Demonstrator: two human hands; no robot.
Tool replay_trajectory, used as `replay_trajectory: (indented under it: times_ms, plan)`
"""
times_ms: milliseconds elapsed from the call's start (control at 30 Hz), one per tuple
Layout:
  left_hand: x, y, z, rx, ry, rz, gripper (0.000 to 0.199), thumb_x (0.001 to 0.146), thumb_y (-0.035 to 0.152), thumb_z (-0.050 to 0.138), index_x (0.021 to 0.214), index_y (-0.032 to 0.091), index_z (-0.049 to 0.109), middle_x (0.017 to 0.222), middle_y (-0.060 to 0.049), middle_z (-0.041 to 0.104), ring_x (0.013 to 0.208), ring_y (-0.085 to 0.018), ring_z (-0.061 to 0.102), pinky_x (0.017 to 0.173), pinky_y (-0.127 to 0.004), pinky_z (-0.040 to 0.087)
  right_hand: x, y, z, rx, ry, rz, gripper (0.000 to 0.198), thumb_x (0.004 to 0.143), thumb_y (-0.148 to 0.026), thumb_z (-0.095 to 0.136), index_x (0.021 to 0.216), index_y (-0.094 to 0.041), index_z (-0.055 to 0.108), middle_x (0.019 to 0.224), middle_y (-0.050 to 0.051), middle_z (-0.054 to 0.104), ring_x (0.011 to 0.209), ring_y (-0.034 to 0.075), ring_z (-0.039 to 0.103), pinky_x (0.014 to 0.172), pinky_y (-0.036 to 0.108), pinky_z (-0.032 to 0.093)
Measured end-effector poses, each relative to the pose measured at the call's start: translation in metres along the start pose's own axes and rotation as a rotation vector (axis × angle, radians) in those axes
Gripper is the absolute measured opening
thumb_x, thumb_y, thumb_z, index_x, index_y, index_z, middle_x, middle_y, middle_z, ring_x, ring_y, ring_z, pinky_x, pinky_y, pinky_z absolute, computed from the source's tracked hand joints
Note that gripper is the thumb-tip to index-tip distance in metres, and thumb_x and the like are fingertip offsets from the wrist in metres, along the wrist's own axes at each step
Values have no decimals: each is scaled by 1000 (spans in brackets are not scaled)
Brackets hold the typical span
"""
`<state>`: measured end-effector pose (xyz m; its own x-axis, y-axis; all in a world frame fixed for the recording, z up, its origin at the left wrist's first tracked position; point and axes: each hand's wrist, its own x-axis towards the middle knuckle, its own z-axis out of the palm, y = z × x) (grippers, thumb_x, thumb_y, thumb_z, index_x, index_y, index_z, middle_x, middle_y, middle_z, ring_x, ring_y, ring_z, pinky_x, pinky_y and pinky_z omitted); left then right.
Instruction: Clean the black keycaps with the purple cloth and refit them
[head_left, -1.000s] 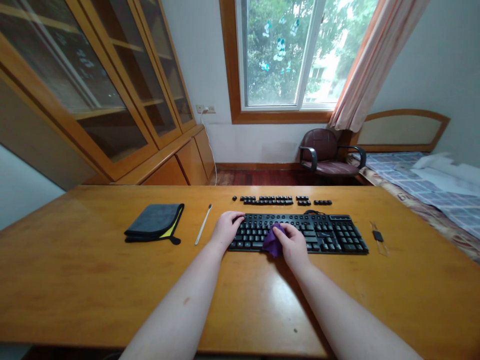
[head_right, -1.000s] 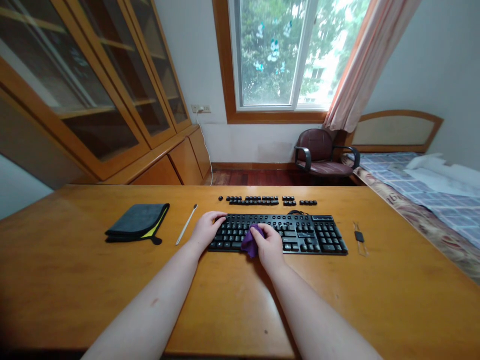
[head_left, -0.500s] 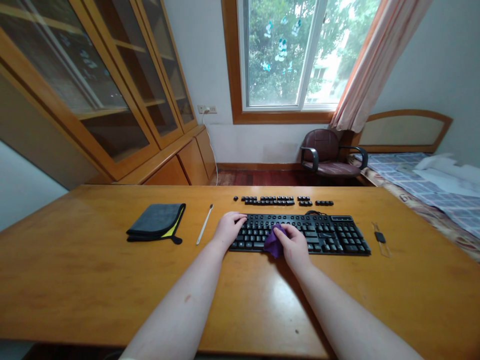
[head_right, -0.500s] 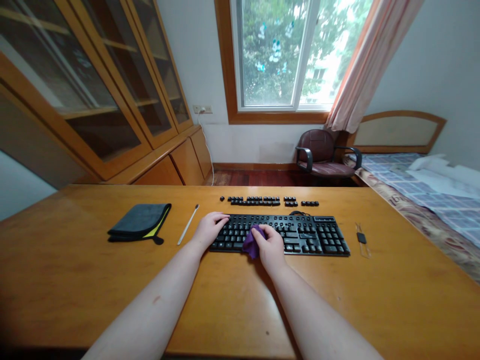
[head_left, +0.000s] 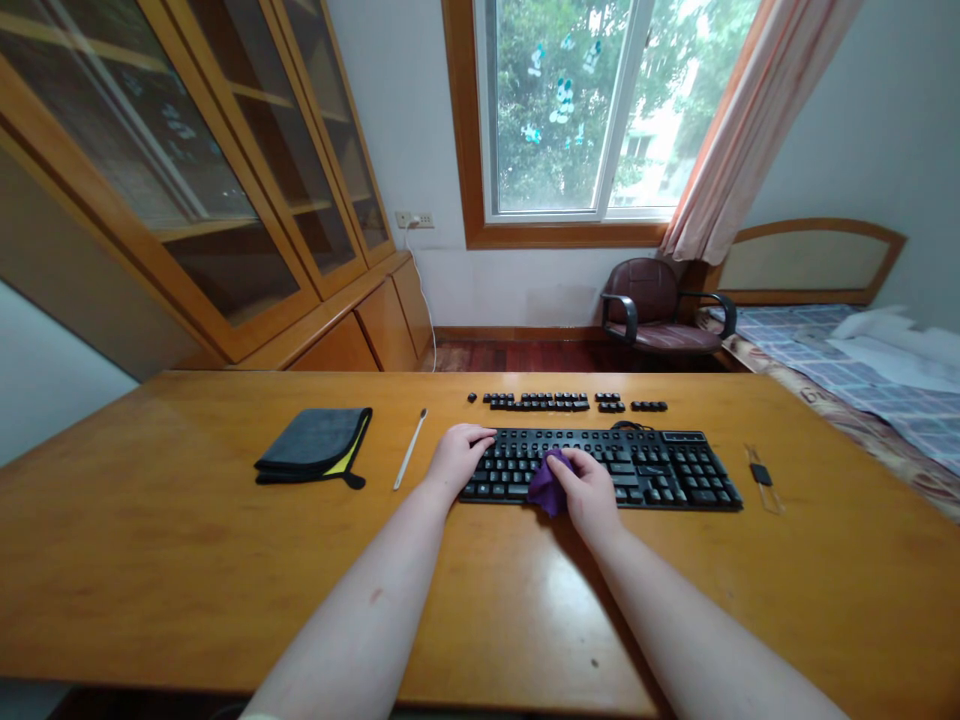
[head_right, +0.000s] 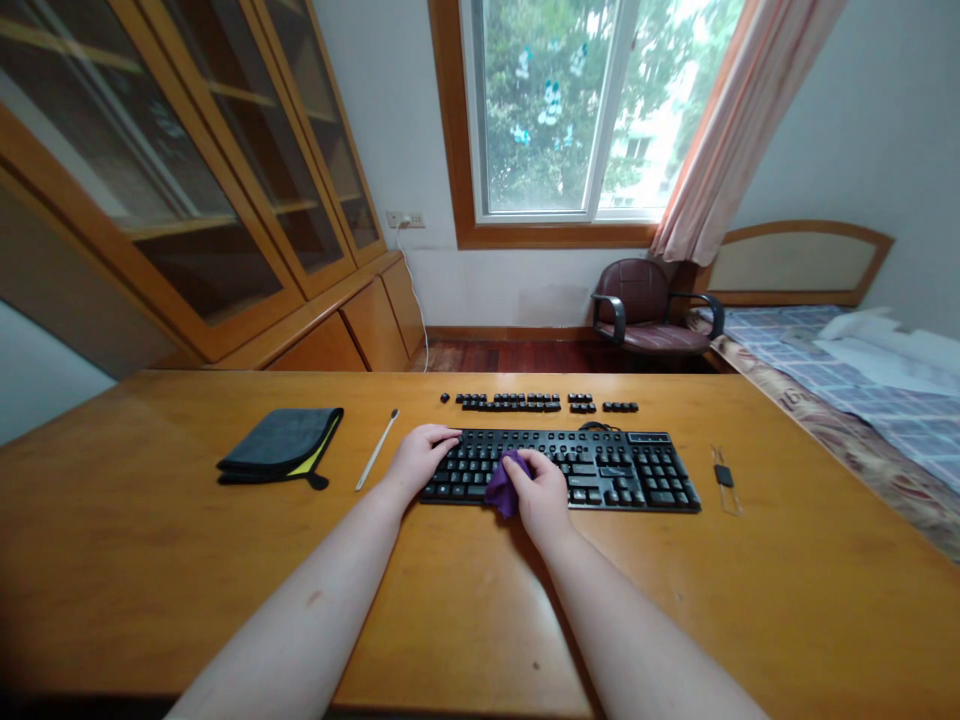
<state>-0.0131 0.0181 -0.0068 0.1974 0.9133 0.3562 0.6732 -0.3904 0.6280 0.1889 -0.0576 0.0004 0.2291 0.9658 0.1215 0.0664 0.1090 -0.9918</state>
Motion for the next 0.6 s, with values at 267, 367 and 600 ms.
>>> replay_trajectory:
  times_ms: [267, 367, 600]
  plan:
    - [0, -4, 3, -29, -4, -50, 17, 74, 27, 60, 86, 23, 71, 91, -4, 70, 91, -22, 61, 86, -36, 45, 0, 1, 0, 2, -3, 7, 31, 70, -46, 62, 78, -15, 65, 72, 5, 64, 68, 19, 57, 63, 29, 44]
    - [0, -4, 4, -59, -1, -85, 16, 73, 27, 61, 85, 23, 71, 90, -4, 71, 90, -22, 62, 86, -36, 45, 1, 1, 0, -11, 3, 4, 31, 70, -46, 62, 78, -16, 66, 72, 4, 65, 68, 19, 57, 65, 29, 44]
    - [2, -2, 4, -100, -21, -132, 16, 72, 25, 61, 83, 22, 71, 89, -4, 71, 88, -21, 63, 85, -35, 46, -1, -2, 1, -22, 2, 1, 29, 71, -43, 62, 77, -15, 65, 72, 5, 65, 68, 19, 58, 65, 29, 44]
